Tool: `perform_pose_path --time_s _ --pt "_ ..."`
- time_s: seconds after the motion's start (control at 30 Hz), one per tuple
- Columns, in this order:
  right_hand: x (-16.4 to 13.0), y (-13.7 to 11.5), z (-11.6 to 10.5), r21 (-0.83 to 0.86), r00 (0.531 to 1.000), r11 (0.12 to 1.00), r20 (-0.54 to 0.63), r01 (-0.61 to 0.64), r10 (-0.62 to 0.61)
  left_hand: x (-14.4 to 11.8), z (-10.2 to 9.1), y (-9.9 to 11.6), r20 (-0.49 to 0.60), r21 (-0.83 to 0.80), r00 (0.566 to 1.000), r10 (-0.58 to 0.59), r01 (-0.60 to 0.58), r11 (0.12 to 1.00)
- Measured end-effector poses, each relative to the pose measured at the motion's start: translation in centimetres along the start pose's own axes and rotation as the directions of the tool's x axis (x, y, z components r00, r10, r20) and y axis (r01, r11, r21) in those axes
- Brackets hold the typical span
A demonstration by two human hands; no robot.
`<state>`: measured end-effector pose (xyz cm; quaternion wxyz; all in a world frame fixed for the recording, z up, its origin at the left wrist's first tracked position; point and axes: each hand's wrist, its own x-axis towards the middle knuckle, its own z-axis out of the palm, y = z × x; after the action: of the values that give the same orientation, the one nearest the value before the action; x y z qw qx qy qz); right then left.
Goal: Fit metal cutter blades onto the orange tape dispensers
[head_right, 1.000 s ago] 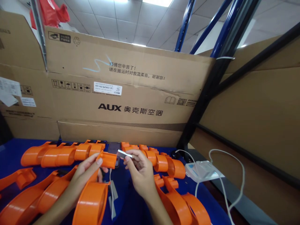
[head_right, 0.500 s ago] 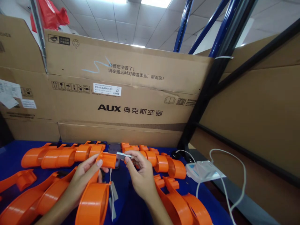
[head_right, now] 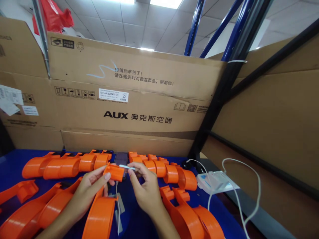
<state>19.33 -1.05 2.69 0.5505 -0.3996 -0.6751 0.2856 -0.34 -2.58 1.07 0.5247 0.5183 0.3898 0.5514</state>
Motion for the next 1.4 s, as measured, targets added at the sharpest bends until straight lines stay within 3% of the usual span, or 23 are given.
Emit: perform_pose_path --time_s 0.2,0.4,0.6,0.8,1.13,1.3,1.4 --pt "0.0 0.3 0.5 0.08 0.994 0.997 -0.109 -0.017 0.026 -0.3 0.2 -0.1 0.009 -0.085 1.0 0.002 -0.001 0.996" --pt "0.3 0.8 0.1 0.075 0.971 0.997 -0.237 -0.002 0.02 -0.3 0.5 -0.3 -0.092 -0.104 0.995 0.045 -0.054 0.993" --pt "0.4 0.8 -0.1 0.116 0.974 0.993 -0.223 -0.003 0.029 -0.1 0.4 -0.3 -0.132 -0.09 0.99 0.053 -0.065 0.994" --pt "0.3 0.2 0.0 0.111 0.984 0.994 -0.177 0.002 0.018 0.0 -0.2 0.1 -0.08 0.004 0.996 0.043 -0.043 0.999" --pt "-0.3 -0.2 0.6 0.052 0.987 0.99 -0.096 0.132 -0.126 0.4 -0.5 -0.9 -0.044 0.05 0.998 0.042 -0.039 0.998" --pt "-0.6 -0.5 0.9 0.0 0.985 0.985 -0.022 0.17 -0.17 0.1 -0.3 -0.9 -0.027 0.021 0.999 0.031 -0.03 0.999" --pt "-0.5 -0.5 1.0 -0.041 0.985 0.984 0.027 0.172 -0.171 0.1 -0.2 -0.3 -0.085 -0.032 0.996 0.031 -0.034 0.999"
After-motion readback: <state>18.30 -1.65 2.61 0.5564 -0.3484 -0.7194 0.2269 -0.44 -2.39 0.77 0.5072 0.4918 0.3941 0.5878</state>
